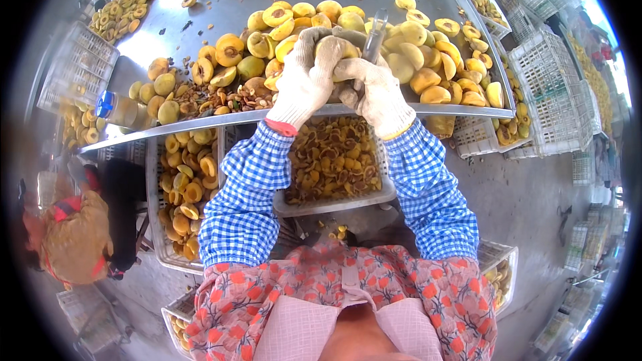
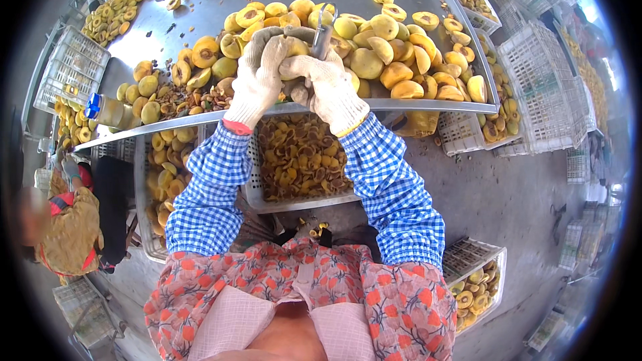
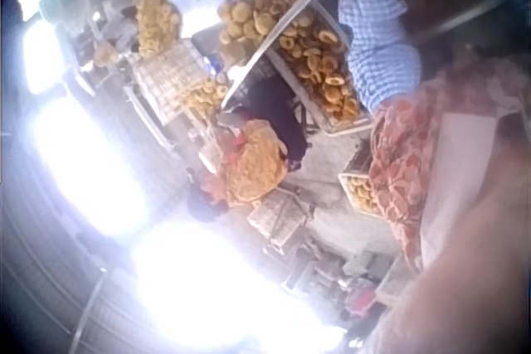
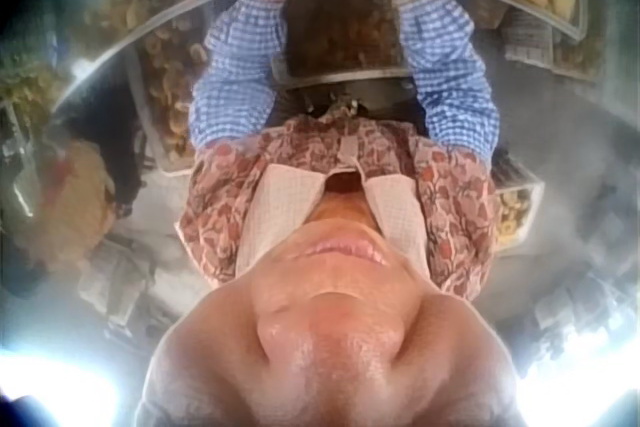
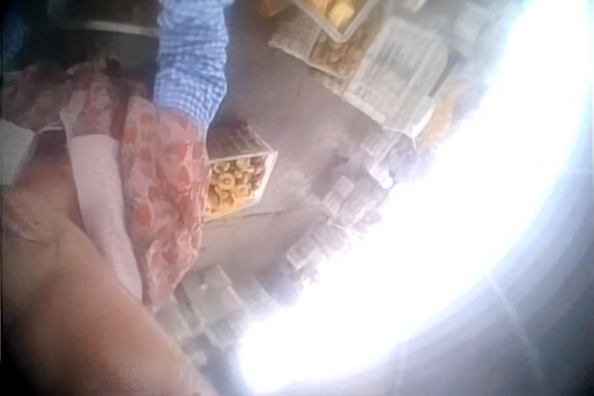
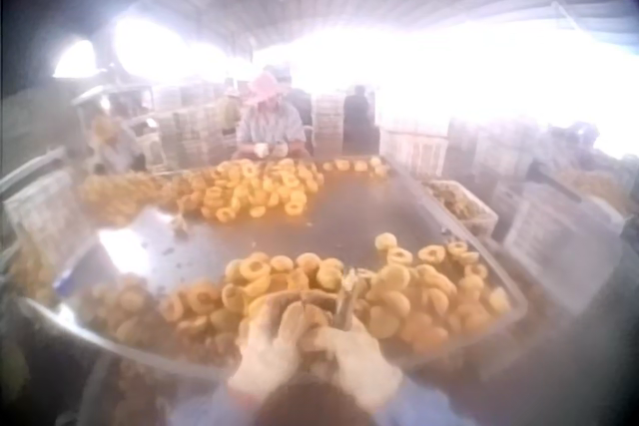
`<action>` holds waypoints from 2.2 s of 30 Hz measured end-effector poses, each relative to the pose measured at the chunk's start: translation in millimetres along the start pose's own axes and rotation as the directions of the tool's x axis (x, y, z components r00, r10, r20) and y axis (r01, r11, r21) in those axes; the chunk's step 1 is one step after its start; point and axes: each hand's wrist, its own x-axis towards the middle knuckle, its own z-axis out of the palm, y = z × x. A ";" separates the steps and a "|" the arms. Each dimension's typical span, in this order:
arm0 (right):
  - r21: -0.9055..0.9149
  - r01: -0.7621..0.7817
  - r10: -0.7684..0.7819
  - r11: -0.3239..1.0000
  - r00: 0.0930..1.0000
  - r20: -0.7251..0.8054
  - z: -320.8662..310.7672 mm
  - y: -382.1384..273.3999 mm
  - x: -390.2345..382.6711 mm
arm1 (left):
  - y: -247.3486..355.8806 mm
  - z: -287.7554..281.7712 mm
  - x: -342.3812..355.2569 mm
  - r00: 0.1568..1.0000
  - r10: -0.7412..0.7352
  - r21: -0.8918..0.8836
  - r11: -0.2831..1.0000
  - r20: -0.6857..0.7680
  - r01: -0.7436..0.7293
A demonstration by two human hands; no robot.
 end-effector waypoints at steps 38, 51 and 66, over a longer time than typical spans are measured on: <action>-0.940 0.341 -0.212 -0.018 0.917 0.337 -13.1 66.0 -98.9 | 14.0 -7.1 -65.2 0.886 -0.454 -0.803 0.492 0.094 0.337; -0.084 -0.356 0.364 0.931 0.924 0.120 1.0 62.0 -134.5 | 4.2 8.9 -94.5 0.954 -0.289 -0.587 0.788 -0.083 0.188; 0.079 -0.467 0.388 0.881 0.808 0.444 -11.1 55.8 -163.9 | 44.0 -0.3 -104.9 0.949 -0.277 -0.285 0.931 -0.151 0.227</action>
